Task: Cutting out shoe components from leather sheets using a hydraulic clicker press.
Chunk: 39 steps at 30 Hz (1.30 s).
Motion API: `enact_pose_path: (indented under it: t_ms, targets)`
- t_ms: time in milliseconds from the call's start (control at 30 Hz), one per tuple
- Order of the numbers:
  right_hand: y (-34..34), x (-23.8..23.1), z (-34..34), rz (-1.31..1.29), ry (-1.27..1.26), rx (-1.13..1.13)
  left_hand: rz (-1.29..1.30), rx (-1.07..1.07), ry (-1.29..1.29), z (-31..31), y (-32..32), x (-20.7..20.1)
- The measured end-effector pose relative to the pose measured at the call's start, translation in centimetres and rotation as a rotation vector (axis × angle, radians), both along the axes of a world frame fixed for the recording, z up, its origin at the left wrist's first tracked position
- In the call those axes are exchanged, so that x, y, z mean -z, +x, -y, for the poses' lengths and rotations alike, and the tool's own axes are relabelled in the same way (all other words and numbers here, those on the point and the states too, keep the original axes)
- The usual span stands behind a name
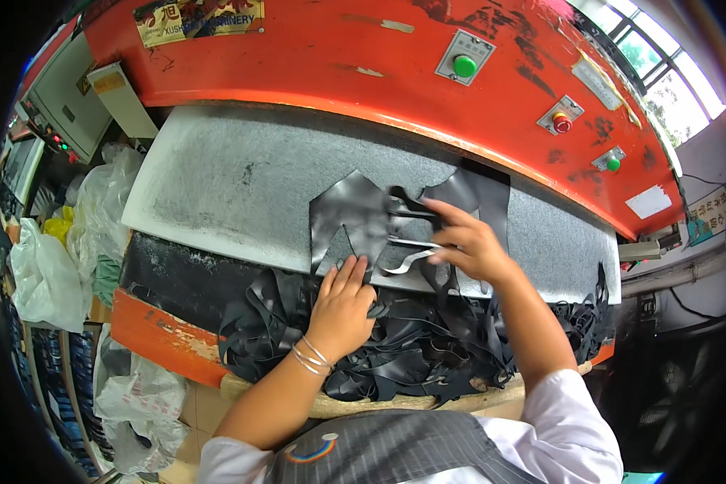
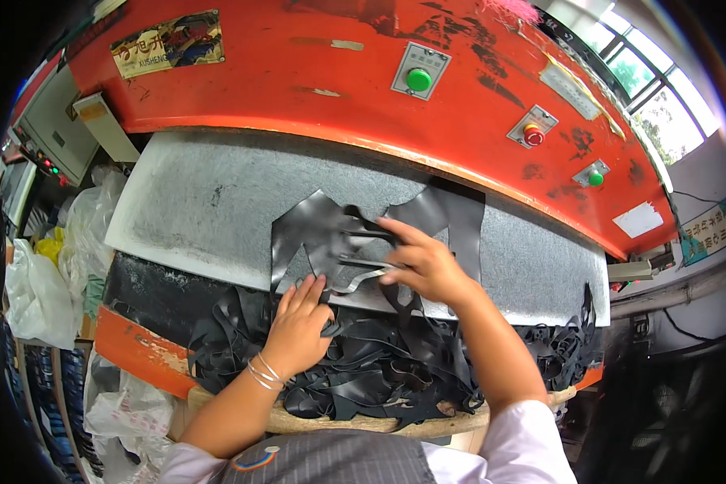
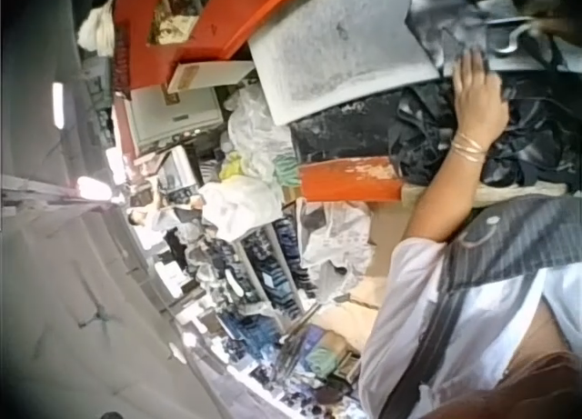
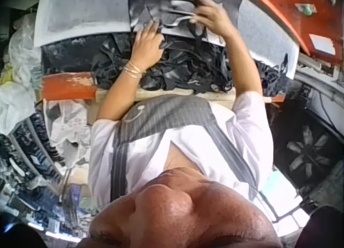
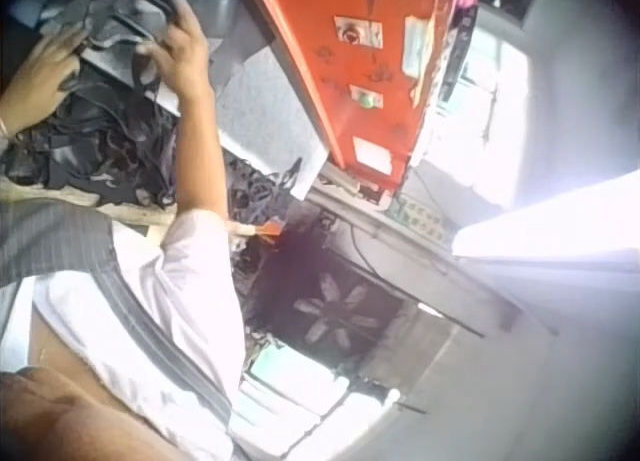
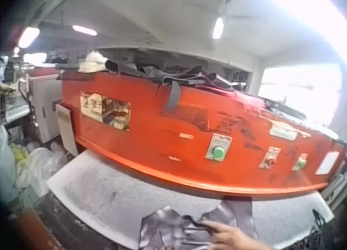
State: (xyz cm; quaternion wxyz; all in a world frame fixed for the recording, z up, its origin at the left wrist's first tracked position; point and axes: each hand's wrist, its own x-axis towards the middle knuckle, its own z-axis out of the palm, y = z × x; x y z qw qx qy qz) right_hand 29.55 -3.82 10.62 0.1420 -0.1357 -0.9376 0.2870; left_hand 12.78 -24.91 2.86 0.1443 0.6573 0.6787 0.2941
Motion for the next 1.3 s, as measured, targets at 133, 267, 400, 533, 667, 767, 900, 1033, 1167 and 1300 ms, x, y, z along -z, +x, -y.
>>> enact_pose_path:
  t_ms: [133, 267, 400, 533, 667, 767, 900, 1033, 1167, 1300]
  targets:
    - [-5.5, 4.6, -3.5, -0.068, -0.045, -0.158, 0.214, -0.019, 0.062, 0.6, -0.5, 0.7]
    - [-6.5, 6.7, -4.6, -0.010, -0.104, -0.237, 0.294, -0.120, 0.013, 0.4, -0.3, 0.4]
    - [-6.2, 7.3, -4.7, 0.031, 0.060, -0.149, 0.245, -0.165, 0.065, -0.4, -0.4, 1.2]
    - [-6.8, 8.2, -5.3, -0.019, -0.075, -0.056, 0.222, -0.088, 0.034, -0.6, -0.9, 1.6]
    - [-6.9, 8.2, -6.3, -0.046, 0.000, -0.106, 0.194, -0.058, 0.026, -1.2, -0.6, 1.6]
    - [-6.4, 8.6, -5.9, -0.066, 0.000, -0.105, 0.201, -0.073, 0.008, -1.1, -0.1, 1.4]
    - [-6.1, 8.9, -5.2, -0.105, 0.047, -0.077, 0.189, -0.094, 0.007, -0.9, 0.5, 1.7]
    - [-6.2, 8.9, -4.9, -0.128, 0.085, -0.076, 0.171, -0.102, 0.018, -0.8, 0.6, 1.5]
    - [-5.6, 8.2, -5.2, -0.130, 0.090, -0.071, 0.106, -0.095, 0.042, -1.4, 0.8, 0.8]
    - [-3.8, 4.5, -1.8, -0.159, 0.139, 0.088, 0.312, -0.222, 0.133, -0.5, 0.4, 0.7]
